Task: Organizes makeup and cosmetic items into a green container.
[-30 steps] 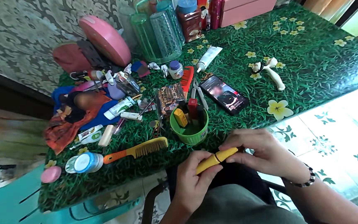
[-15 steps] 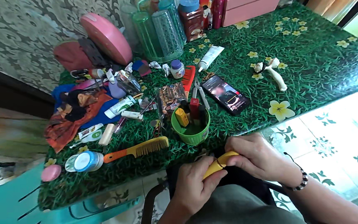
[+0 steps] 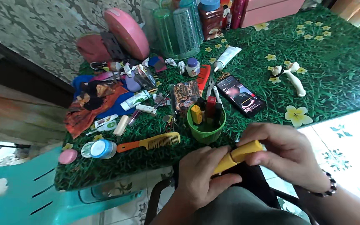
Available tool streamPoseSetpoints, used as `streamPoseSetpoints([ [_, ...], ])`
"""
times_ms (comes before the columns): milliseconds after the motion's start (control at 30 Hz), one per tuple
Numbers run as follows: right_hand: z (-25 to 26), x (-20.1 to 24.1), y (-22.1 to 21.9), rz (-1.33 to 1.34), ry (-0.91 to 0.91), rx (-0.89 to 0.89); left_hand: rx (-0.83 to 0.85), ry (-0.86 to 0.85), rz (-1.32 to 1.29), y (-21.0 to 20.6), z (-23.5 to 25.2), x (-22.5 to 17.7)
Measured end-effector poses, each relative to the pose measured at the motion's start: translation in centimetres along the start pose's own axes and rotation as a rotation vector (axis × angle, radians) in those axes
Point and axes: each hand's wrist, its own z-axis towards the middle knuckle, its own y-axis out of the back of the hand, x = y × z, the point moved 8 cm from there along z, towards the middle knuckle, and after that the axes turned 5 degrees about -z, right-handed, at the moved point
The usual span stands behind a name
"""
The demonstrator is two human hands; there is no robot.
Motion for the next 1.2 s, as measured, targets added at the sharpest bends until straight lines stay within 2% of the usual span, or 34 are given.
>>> streamPoseSetpoints([
  [133, 3.0, 1.0, 2.7, -0.158, 0.054, -0.064, -0.062, 0.084, 0.175, 5.3, 1.2, 2.1],
  [300, 5.8, 0.7, 3.2, -0.337, 0.094, 0.022, -0.138, 0.277, 0.499, 12.2, 1.0, 7.5],
  [400, 7.0, 0.6, 2.3, -0.461, 0.135, 0.065, -0.073, 0.441, 0.682, 14.3, 0.6, 10.0],
  [533, 8.0, -0.3, 0.6, -0.627, 0.191, 0.138, 0.015, 0.492, 0.839, 16.5, 0.3, 11.9],
  [667, 8.8, -1.5, -0.9, -0.713, 0.223, 0.210, 0.069, 0.635, 0.921, 17.8, 0.7, 12.9],
  [833, 9.2, -2.9, -1.6, -0.733, 0.172, 0.229, 0.167, 0.804, 0.963, 17.8, 0.8, 14.8],
  [1000, 9.4, -3.6, -2.1, -0.741, 0.120, 0.224, 0.204, 0.891, 0.986, 17.8, 0.5, 16.5],
  [1200, 9.3, -4.0, -2.1, -0.722, 0.086, 0.212, 0.179, 0.920, 1.024, 17.9, 0.5, 17.2],
])
